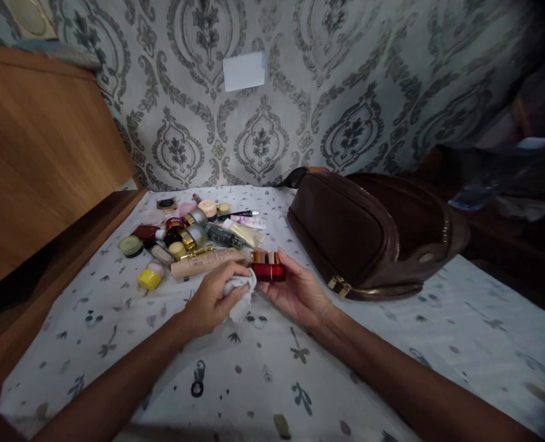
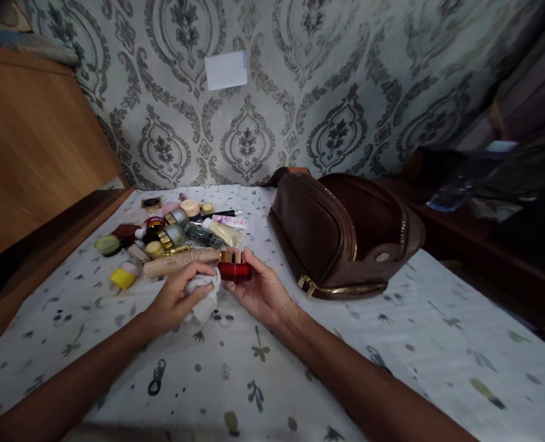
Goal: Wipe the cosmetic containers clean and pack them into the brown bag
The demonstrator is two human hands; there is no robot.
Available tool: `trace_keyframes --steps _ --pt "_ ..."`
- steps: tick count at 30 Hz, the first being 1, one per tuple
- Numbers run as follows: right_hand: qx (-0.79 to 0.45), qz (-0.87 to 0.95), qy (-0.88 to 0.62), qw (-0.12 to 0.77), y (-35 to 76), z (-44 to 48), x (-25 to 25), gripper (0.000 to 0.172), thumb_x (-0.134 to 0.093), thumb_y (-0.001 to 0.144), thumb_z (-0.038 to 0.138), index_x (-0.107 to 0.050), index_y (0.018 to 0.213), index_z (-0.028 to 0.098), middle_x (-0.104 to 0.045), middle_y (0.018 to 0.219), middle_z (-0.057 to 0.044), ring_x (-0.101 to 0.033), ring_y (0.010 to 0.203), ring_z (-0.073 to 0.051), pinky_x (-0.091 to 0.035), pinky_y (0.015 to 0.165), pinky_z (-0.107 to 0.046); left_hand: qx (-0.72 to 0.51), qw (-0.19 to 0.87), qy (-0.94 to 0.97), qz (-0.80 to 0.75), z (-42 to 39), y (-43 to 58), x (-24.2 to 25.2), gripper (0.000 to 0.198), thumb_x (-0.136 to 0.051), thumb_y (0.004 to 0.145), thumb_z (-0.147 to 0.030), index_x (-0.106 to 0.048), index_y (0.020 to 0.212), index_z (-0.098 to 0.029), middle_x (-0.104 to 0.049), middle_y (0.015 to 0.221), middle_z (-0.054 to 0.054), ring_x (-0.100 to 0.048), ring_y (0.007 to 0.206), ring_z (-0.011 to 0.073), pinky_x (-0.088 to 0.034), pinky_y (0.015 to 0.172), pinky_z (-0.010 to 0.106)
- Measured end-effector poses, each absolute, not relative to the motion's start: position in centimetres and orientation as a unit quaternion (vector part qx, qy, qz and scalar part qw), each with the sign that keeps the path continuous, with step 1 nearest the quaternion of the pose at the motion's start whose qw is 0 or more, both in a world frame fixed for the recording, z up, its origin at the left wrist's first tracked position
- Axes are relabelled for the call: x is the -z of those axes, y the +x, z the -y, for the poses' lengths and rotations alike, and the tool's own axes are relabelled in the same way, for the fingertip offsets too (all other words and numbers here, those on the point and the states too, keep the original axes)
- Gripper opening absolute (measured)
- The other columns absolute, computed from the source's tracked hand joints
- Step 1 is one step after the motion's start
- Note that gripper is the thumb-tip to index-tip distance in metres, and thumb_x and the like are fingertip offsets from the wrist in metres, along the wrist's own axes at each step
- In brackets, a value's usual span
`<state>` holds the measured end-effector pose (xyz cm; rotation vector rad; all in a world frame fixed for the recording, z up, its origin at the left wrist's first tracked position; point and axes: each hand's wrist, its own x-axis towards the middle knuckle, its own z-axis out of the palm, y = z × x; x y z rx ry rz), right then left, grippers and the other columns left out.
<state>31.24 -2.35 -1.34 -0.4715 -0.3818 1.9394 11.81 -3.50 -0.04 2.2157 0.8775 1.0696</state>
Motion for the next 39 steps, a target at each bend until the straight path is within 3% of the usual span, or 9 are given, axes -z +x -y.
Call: trace_keyframes --steps 4,10,15,22,29,34,39 --pt "-0.811 0.166 -0.194 0.526 31.2 2.4 1.5 0.027 -0.083 0.075 0.034 -0.068 0.091 0.017 -0.073 0.093 -0.004 -0.068 0.083 -0.015 -0.06 0.071 -0.024 -0.401 0.267 0.81 -0.335 3.4 11.8 0.2 0.017 -0.053 0.094 -0.028 -0.057 0.108 -0.021 -0.068 0.105 0.007 -0.064 0.095 0.0209 -0.051 0.083 0.032" --pt "-0.816 0.201 -0.186 0.509 31.0 2.7 1.4 0.035 -0.084 0.072 0.027 -0.069 0.101 0.014 -0.074 0.091 -0.005 -0.069 0.08 -0.015 -0.059 0.069 -0.024 -0.41 0.262 0.804 -0.341 3.3 11.8 0.3 0.015 -0.054 0.093 -0.026 -0.057 0.106 -0.02 -0.068 0.105 0.006 -0.064 0.097 0.0209 -0.051 0.082 0.031" --pt "-0.801 0.174 -0.213 0.532 31.3 2.6 1.0 0.028 -0.077 0.075 0.025 -0.071 0.1 0.013 -0.075 0.091 -0.004 -0.068 0.077 -0.014 -0.058 0.064 -0.023 -0.376 0.271 0.827 -0.319 3.5 11.9 0.2 0.015 -0.052 0.094 -0.027 -0.057 0.107 -0.02 -0.067 0.101 0.005 -0.063 0.091 0.0195 -0.05 0.079 0.031" --pt "-0.813 0.185 -0.213 0.509 31.1 2.7 0.8 0.006 -0.07 0.073 0.02 -0.071 0.077 0.015 -0.074 0.078 -0.003 -0.066 0.07 -0.015 -0.058 0.068 -0.027 -0.415 0.264 0.801 -0.342 3.2 11.8 0.4 0.016 -0.054 0.093 -0.025 -0.057 0.108 -0.019 -0.067 0.107 0.006 -0.063 0.099 0.0202 -0.049 0.088 0.032" --pt "-0.801 0.181 -0.216 0.529 31.4 2.3 1.0 0.025 -0.072 0.077 0.031 -0.071 0.098 0.016 -0.076 0.094 -0.005 -0.068 0.088 -0.018 -0.056 0.085 -0.03 -0.371 0.306 0.81 -0.337 3.5 11.7 0.0 0.017 -0.053 0.094 -0.028 -0.058 0.108 -0.02 -0.067 0.104 0.005 -0.062 0.093 0.0194 -0.048 0.076 0.027" --pt "-0.815 0.222 -0.215 0.49 30.9 3.0 0.8 0.039 -0.075 0.07 0.023 -0.069 0.108 0.017 -0.075 0.098 -0.004 -0.068 0.09 -0.017 -0.054 0.086 -0.029 -0.406 0.326 0.779 -0.348 3.1 11.4 -0.2 0.017 -0.053 0.093 -0.028 -0.059 0.107 -0.019 -0.066 0.107 0.006 -0.061 0.1 0.0202 -0.047 0.088 0.03" --pt "-0.784 0.28 -0.238 0.5 31.0 3.0 0.5 0.043 -0.075 0.069 0.02 -0.067 0.111 0.025 -0.073 0.099 0.0 -0.066 0.092 -0.016 -0.049 0.092 -0.032 -0.399 0.333 0.77 -0.371 2.6 11.1 0.0 0.018 -0.053 0.093 -0.03 -0.059 0.107 -0.019 -0.066 0.108 0.006 -0.061 0.101 0.0213 -0.047 0.084 0.03"
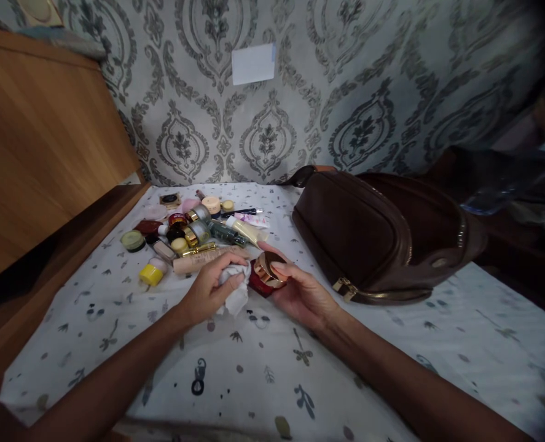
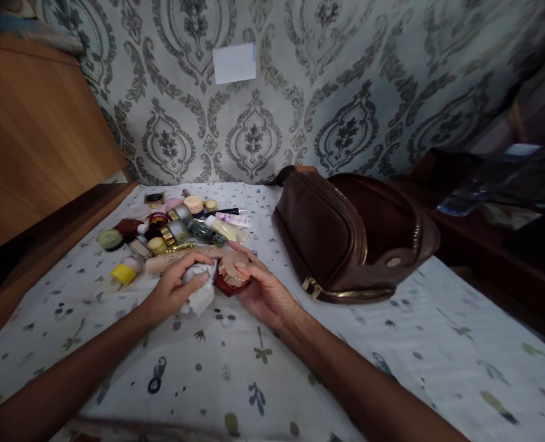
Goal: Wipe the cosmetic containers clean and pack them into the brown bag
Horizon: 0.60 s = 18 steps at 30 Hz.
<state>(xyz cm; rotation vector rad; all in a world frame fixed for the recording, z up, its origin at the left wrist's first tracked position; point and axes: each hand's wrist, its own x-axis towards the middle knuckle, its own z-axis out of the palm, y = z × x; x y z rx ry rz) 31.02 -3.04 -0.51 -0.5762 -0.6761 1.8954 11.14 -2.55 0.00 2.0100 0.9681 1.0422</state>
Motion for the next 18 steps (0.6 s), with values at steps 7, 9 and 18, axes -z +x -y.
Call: trace_keyframes --steps 7,9,18 --pt "-0.75 0.372 -0.247 0.488 30.92 2.49 0.88 0.031 -0.083 0.068 0.031 -0.071 0.093 0.017 -0.071 0.092 -0.004 -0.064 0.088 -0.017 -0.048 0.093 -0.031 -0.413 0.325 0.765 -0.373 2.27 10.9 0.15 0.018 -0.054 0.094 -0.031 -0.059 0.106 -0.02 -0.066 0.107 0.005 -0.06 0.102 0.0212 -0.046 0.089 0.031" --pt "-0.75 0.383 -0.257 0.475 30.93 2.54 0.93 0.034 -0.084 0.067 0.031 -0.071 0.095 0.016 -0.071 0.091 -0.004 -0.064 0.085 -0.016 -0.049 0.088 -0.031 -0.423 0.331 0.76 -0.365 2.19 10.83 0.17 0.018 -0.054 0.094 -0.031 -0.059 0.107 -0.02 -0.066 0.107 0.005 -0.06 0.103 0.0211 -0.046 0.091 0.032" --pt "-0.722 0.447 -0.303 0.434 31.1 2.68 1.44 0.056 -0.089 0.057 0.019 -0.07 0.11 0.022 -0.073 0.102 -0.003 -0.067 0.09 -0.017 -0.049 0.091 -0.034 -0.397 0.307 0.787 -0.359 2.02 10.59 -0.29 0.018 -0.052 0.095 -0.031 -0.062 0.102 -0.019 -0.068 0.104 0.005 -0.062 0.098 0.0208 -0.046 0.088 0.031"
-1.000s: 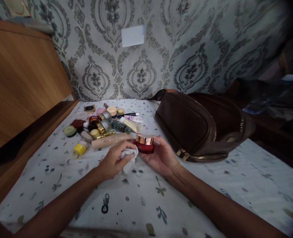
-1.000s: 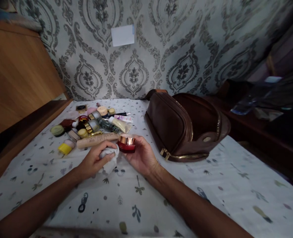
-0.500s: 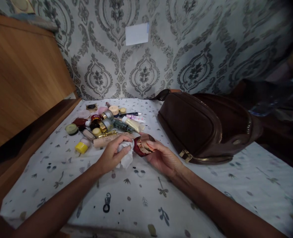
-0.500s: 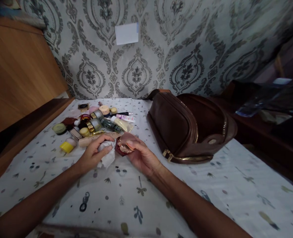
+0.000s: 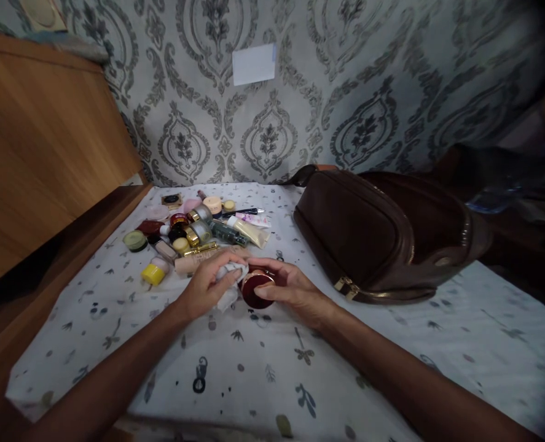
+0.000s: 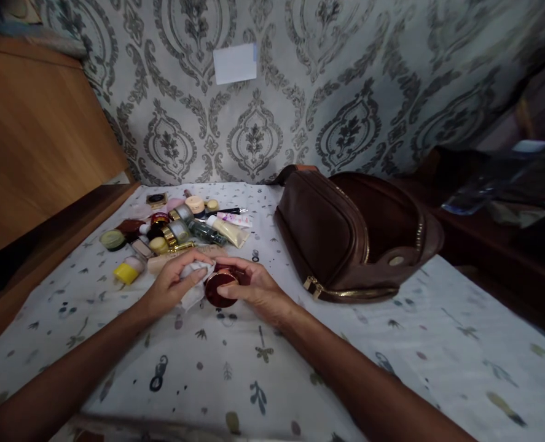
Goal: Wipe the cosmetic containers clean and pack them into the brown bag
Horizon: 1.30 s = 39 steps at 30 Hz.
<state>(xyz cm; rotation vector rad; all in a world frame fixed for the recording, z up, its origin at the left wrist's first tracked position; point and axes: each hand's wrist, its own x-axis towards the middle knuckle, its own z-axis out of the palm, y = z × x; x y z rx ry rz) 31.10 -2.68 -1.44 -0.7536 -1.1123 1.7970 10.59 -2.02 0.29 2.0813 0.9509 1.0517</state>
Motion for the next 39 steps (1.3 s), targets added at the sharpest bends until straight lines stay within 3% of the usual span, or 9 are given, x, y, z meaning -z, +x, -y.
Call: trace_keyframes --steps 7,11,19,25,27,31,33,36,39 --pt "-0.695 0.511 -0.256 0.437 31.0 2.9 1.6 0.096 -0.087 0.06 0.016 -0.04 0.143 0.031 -0.065 0.108 -0.001 -0.066 0.094 -0.016 -0.053 0.086 -0.032 -0.394 0.295 0.784 -0.379 1.8 10.6 -0.2 0.017 -0.049 0.096 -0.03 -0.061 0.101 -0.019 -0.068 0.1 0.005 -0.062 0.095 0.0209 -0.047 0.082 0.031" --pt "-0.63 0.602 -0.259 0.418 30.8 3.2 1.6 0.107 -0.085 0.065 0.018 -0.024 0.151 0.031 -0.062 0.105 -0.001 -0.064 0.09 -0.016 -0.053 0.083 -0.032 -0.383 0.262 0.82 -0.337 2.4 10.7 -1.0 0.017 -0.051 0.095 -0.03 -0.063 0.1 -0.019 -0.067 0.1 0.005 -0.061 0.094 0.0207 -0.046 0.083 0.032" --pt "-0.471 0.722 -0.304 0.405 30.0 4.5 1.6 0.095 -0.077 0.077 0.029 -0.02 0.154 0.03 -0.062 0.117 -0.008 -0.063 0.098 -0.023 -0.053 0.086 -0.041 -0.363 0.249 0.839 -0.32 2.7 10.9 -1.9 0.02 -0.05 0.095 -0.032 -0.064 0.091 -0.019 -0.066 0.092 0.005 -0.06 0.09 0.0207 -0.046 0.085 0.033" --pt "-0.391 0.761 -0.342 0.388 30.6 4.0 1.8 0.097 -0.081 0.072 0.03 -0.026 0.152 0.029 -0.059 0.119 -0.01 -0.061 0.105 -0.026 -0.05 0.094 -0.047 -0.352 0.351 0.778 -0.383 1.2 10.3 -0.4 0.024 -0.051 0.094 -0.039 -0.063 0.092 -0.018 -0.067 0.093 0.004 -0.06 0.09 0.0215 -0.046 0.082 0.032" --pt "-0.354 0.78 -0.34 0.389 31.1 3.7 1.8 0.084 -0.081 0.072 0.032 -0.039 0.144 0.027 -0.056 0.124 -0.01 -0.059 0.11 -0.028 -0.049 0.097 -0.047 -0.355 0.374 0.762 -0.391 0.8 10.2 0.1 0.025 -0.051 0.093 -0.039 -0.063 0.091 -0.018 -0.067 0.092 0.004 -0.061 0.091 0.0215 -0.046 0.084 0.032" --pt "-0.34 0.797 -0.315 0.387 31.9 3.2 1.5 0.036 -0.063 0.091 0.037 -0.057 0.125 0.027 -0.058 0.119 -0.009 -0.057 0.111 -0.026 -0.048 0.098 -0.047 -0.366 0.396 0.733 -0.414 0.4 10.1 0.5 0.024 -0.053 0.091 -0.038 -0.064 0.09 -0.017 -0.068 0.092 0.004 -0.061 0.093 0.0214 -0.045 0.089 0.033" --pt "-0.337 0.796 -0.318 0.389 32.0 3.0 1.4 0.027 -0.055 0.096 0.037 -0.06 0.121 0.028 -0.059 0.116 -0.009 -0.058 0.11 -0.025 -0.048 0.099 -0.048 -0.372 0.402 0.728 -0.413 0.3 10.1 0.7 0.024 -0.054 0.09 -0.039 -0.064 0.091 -0.017 -0.068 0.092 0.003 -0.061 0.094 0.021 -0.045 0.09 0.033" --pt "-0.322 0.794 -0.337 0.391 32.0 2.9 1.5 0.03 -0.055 0.095 0.04 -0.061 0.123 0.03 -0.056 0.122 -0.01 -0.055 0.118 -0.026 -0.046 0.103 -0.05 -0.378 0.399 0.726 -0.413 0.3 10.1 0.8 0.024 -0.053 0.091 -0.039 -0.064 0.092 -0.017 -0.068 0.092 0.002 -0.061 0.093 0.0203 -0.046 0.089 0.033" --pt "-0.298 0.803 -0.359 0.37 31.8 3.0 1.9 0.051 -0.073 0.081 0.045 -0.059 0.128 0.03 -0.044 0.138 -0.011 -0.048 0.129 -0.032 -0.046 0.105 -0.051 -0.381 0.395 0.723 -0.419 0.4 10.1 1.1 0.024 -0.053 0.092 -0.038 -0.064 0.094 -0.017 -0.068 0.092 0.003 -0.062 0.091 0.0201 -0.046 0.087 0.032"
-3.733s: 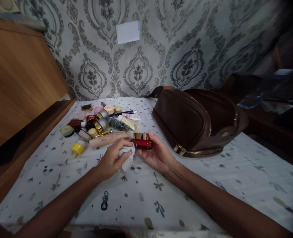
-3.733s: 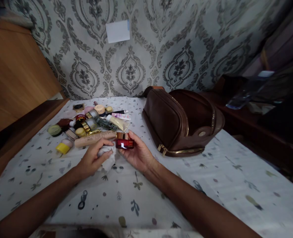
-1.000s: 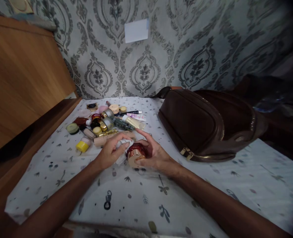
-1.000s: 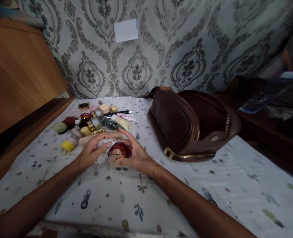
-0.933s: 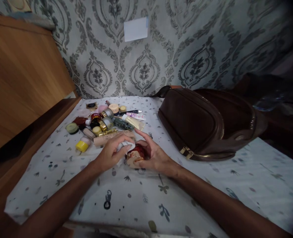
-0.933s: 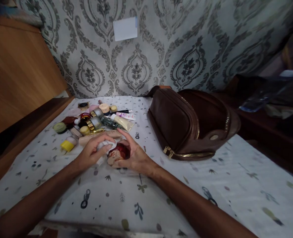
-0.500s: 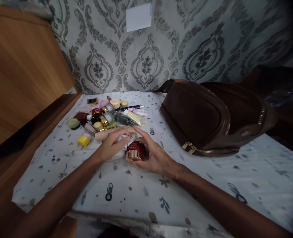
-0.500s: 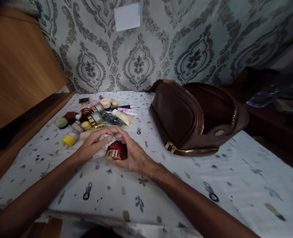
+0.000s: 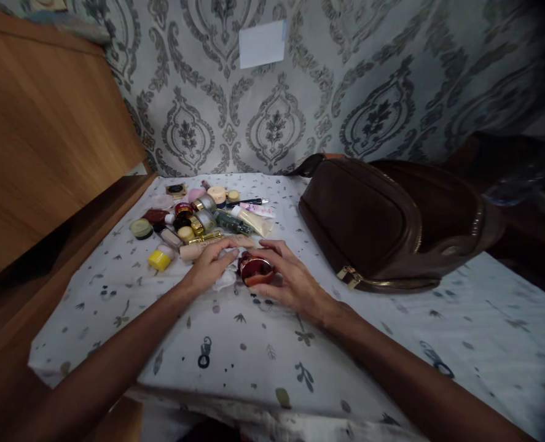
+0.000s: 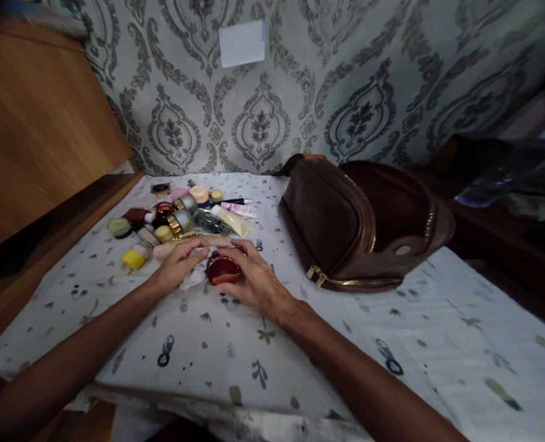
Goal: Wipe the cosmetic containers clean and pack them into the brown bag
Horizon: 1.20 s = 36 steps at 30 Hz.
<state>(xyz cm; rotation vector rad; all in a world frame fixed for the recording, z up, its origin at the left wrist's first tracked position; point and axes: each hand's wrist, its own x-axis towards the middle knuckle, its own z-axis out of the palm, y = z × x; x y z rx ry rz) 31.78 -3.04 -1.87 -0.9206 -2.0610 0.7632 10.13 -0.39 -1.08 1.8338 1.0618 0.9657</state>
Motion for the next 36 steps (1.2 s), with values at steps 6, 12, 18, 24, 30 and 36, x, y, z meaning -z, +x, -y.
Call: trace_keyframes --steps 6,12,18,24,30,36 --pt "-0.223 0.82 -0.393 0.352 31.2 3.5 2.4 0.061 -0.071 0.079 0.027 -0.049 0.136 0.029 -0.044 0.135 -0.012 -0.056 0.116 -0.029 -0.053 0.095 -0.047 -0.407 0.354 0.735 -0.412 1.1 10.6 1.1 0.023 -0.051 0.094 -0.038 -0.062 0.095 -0.018 -0.067 0.095 0.004 -0.061 0.093 0.0205 -0.047 0.085 0.031" --pt "-0.193 0.806 -0.396 0.394 30.9 3.5 1.8 0.049 -0.077 0.074 0.034 -0.059 0.119 0.024 -0.057 0.105 -0.009 -0.059 0.1 -0.028 -0.054 0.087 -0.042 -0.423 0.243 0.792 -0.368 2.7 11.3 -0.2 0.018 -0.048 0.097 -0.029 -0.063 0.099 -0.019 -0.066 0.099 0.006 -0.061 0.095 0.0207 -0.046 0.088 0.033" --pt "-0.22 0.796 -0.418 0.379 30.8 3.5 1.7 0.043 -0.08 0.068 0.029 -0.061 0.107 0.022 -0.056 0.099 -0.006 -0.059 0.093 -0.025 -0.052 0.083 -0.041 -0.338 -0.004 0.878 -0.339 4.6 12.0 -0.8 0.024 -0.041 0.099 -0.022 -0.065 0.102 -0.018 -0.061 0.095 0.008 -0.059 0.088 0.0203 -0.048 0.077 0.032" --pt "-0.242 0.784 -0.429 0.379 30.8 3.6 1.8 0.028 -0.073 0.069 0.02 -0.06 0.094 0.022 -0.055 0.091 -0.003 -0.058 0.085 -0.022 -0.05 0.079 -0.037 -0.228 -0.163 0.92 -0.273 6.0 13.9 -0.9 0.029 -0.036 0.098 -0.013 -0.063 0.092 -0.017 -0.06 0.087 0.008 -0.055 0.085 0.0214 -0.046 0.066 0.03" --pt "-0.301 0.755 -0.421 0.402 30.6 3.5 1.3 0.033 -0.083 0.061 0.027 -0.062 0.086 0.02 -0.058 0.085 -0.002 -0.056 0.08 -0.02 -0.048 0.074 -0.034 -0.315 0.032 0.875 -0.367 3.4 13.1 -2.2 0.025 -0.041 0.099 -0.025 -0.064 0.093 -0.019 -0.061 0.093 0.007 -0.057 0.089 0.0214 -0.047 0.081 0.034" --pt "-0.633 0.535 -0.323 0.457 30.7 3.5 0.7 0.03 -0.08 0.072 0.041 -0.064 0.084 0.018 -0.062 0.076 0.002 -0.057 0.07 -0.012 -0.047 0.066 -0.025 -0.456 0.3 0.706 -0.452 2.3 11.9 -1.2 0.022 -0.052 0.094 -0.037 -0.065 0.096 -0.02 -0.069 0.096 0.003 -0.062 0.094 0.0212 -0.047 0.085 0.031"
